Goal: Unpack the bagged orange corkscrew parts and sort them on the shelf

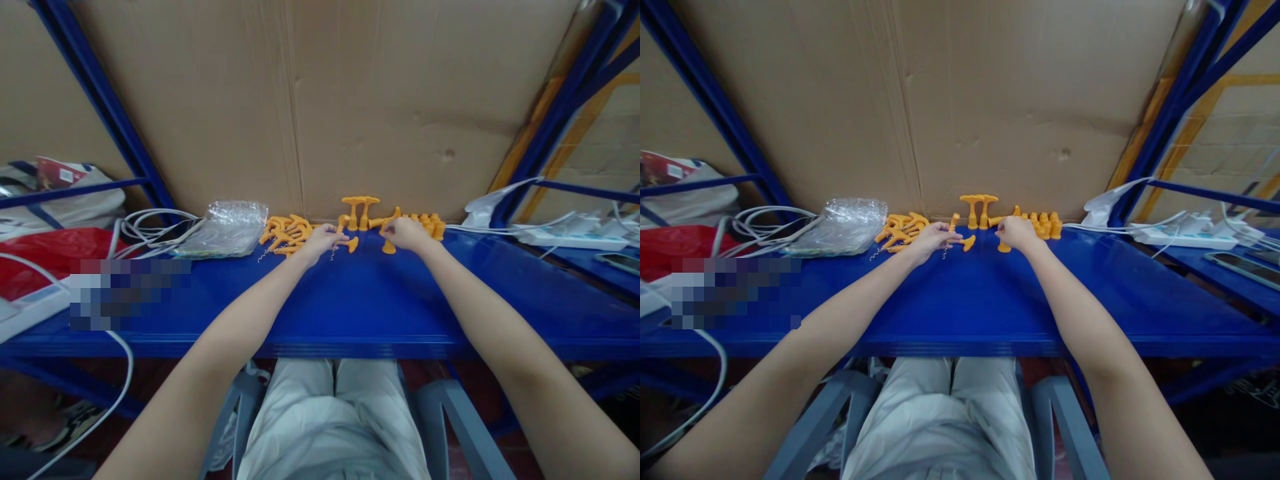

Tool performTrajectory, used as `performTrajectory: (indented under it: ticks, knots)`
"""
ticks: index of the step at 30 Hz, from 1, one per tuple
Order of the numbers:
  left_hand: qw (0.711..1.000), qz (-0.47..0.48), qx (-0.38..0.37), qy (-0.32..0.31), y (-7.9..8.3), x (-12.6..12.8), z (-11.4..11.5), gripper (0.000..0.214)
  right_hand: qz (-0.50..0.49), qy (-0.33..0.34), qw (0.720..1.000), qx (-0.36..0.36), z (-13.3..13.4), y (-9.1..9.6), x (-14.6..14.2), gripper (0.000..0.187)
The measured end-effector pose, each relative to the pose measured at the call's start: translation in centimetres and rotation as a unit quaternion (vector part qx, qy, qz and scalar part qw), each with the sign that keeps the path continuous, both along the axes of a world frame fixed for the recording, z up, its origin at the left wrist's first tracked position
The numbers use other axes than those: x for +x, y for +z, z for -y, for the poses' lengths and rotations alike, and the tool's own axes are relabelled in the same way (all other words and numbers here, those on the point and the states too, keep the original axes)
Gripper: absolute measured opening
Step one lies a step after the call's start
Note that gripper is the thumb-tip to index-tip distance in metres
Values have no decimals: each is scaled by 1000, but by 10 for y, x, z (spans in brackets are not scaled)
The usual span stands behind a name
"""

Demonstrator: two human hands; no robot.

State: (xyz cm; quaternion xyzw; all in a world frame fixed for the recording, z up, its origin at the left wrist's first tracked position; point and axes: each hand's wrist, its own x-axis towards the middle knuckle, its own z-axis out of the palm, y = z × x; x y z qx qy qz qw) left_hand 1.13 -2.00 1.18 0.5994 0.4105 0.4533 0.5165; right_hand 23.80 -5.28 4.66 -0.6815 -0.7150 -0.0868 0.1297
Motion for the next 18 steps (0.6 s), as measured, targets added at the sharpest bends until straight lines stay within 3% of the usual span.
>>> performTrajectory:
  ticks: [5,10,12,15,18]
  knots:
    - [996,50,-78,-3,9,2,13,23,-17,71,997,17,-7,-5,1,26]
    - [997,31,-64,17,8,0,13,21,-26,158,986,41,-20,-17,5,24]
    - [999,-16,-26,16,4,-1,10,21,-22,189,980,56,-25,-22,7,23]
    - [986,-139,88,-12,-4,-1,7,24,-24,206,975,79,-30,-28,9,25]
    - [925,-312,211,-43,-9,0,8,28,-42,196,975,90,-33,-32,11,32]
